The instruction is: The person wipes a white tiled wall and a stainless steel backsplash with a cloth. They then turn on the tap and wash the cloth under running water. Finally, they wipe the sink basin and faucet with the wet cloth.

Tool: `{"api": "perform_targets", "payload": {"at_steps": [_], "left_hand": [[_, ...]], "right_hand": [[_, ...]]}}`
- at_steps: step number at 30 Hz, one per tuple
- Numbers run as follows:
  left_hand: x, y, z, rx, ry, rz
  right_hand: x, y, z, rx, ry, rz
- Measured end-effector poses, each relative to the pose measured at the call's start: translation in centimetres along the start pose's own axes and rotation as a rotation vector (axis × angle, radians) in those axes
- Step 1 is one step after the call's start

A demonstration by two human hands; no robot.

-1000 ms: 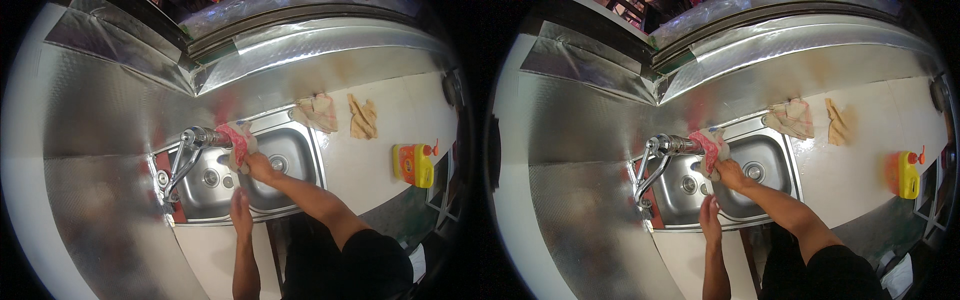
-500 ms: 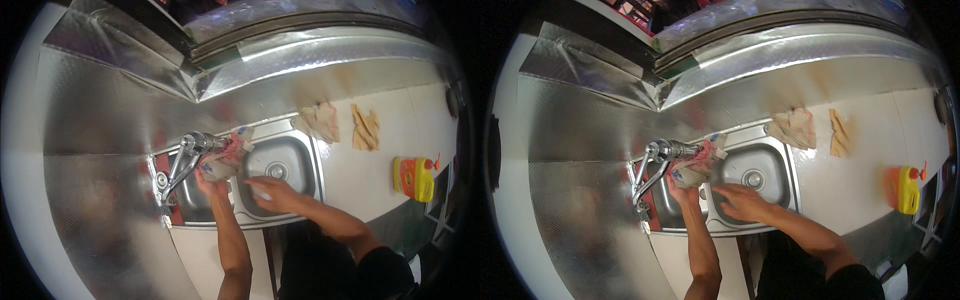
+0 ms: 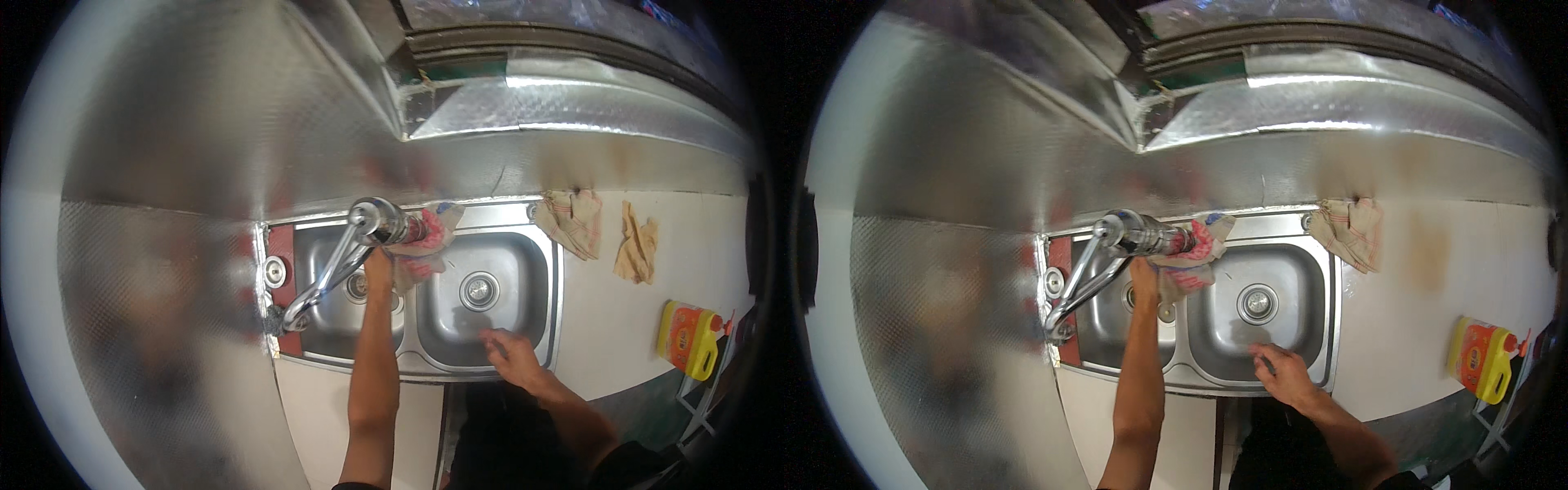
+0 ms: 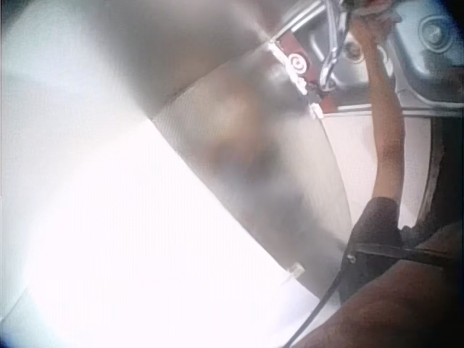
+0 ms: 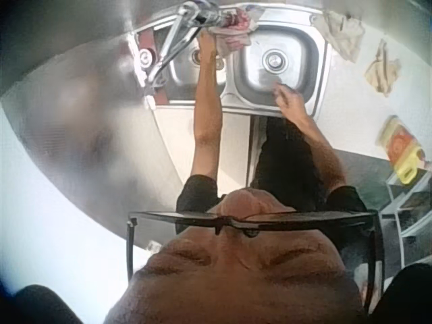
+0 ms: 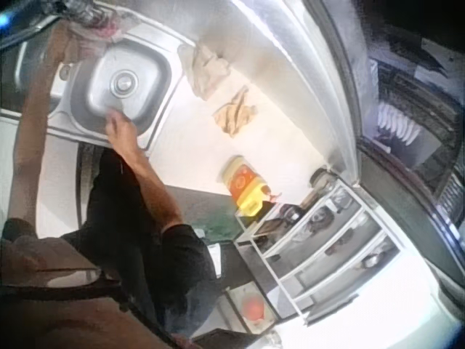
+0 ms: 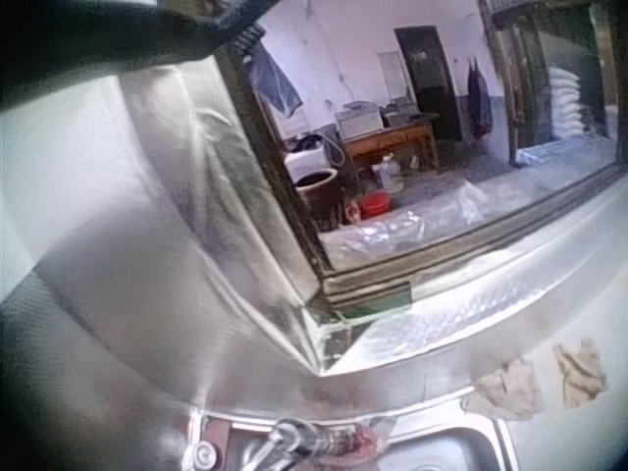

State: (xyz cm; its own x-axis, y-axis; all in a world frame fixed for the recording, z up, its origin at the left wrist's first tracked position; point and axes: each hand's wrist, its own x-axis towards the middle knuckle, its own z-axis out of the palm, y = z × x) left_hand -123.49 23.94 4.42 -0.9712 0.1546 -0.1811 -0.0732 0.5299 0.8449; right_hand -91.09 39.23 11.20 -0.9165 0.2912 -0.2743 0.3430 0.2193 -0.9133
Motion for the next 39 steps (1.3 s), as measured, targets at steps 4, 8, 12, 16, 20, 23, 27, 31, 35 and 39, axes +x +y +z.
{"api": "perform_targets", "payload": {"at_steps": [4, 8, 12, 16, 20, 23, 27, 31, 35, 39], "left_hand": [[-6.1, 3.2, 0.4, -0.245, 0.006, -0.091], [-12.0, 4.5, -1.1, -0.767, -0.039, -0.277], [-14.4, 9.1, -4.3, -0.888, -0.086, -0.167], [-15.1, 12.1, -7.8, -0.804, -0.200, -0.090], [-14.5, 12.1, -9.2, -1.051, -0.094, -0.077], [-12.8, 11.9, -8.6, -1.206, -0.133, -0.135], [-10.5, 9.4, -8.5, -1.325, -0.153, -0.275], [-10.8, 7.3, -7.5, -1.497, -0.060, -0.346], [-10.4, 6.4, -7.8, -1.686, -0.039, -0.351], [-9.1, 2.7, -10.7, -1.846, -0.109, -0.060]], "right_hand": [[0.6, -3.8, 0.2, 0.075, 0.000, 0.014], [3.9, -8.1, -0.1, -0.040, 0.009, -0.221], [7.5, -11.1, 2.7, -0.108, 0.072, -0.390], [9.3, -13.3, 3.1, 0.103, 0.134, -0.369], [10.7, -19.6, 4.2, 0.281, 0.263, -0.421], [13.0, -20.6, 5.5, 0.116, 0.361, -0.605], [12.9, -20.8, 6.0, 0.115, 0.155, -0.325], [11.4, -12.9, 4.8, 0.204, 0.156, -0.149], [9.0, -12.6, 5.0, 0.457, 0.100, -0.069], [8.2, -13.9, 4.2, 0.398, -0.007, 0.001]]}}
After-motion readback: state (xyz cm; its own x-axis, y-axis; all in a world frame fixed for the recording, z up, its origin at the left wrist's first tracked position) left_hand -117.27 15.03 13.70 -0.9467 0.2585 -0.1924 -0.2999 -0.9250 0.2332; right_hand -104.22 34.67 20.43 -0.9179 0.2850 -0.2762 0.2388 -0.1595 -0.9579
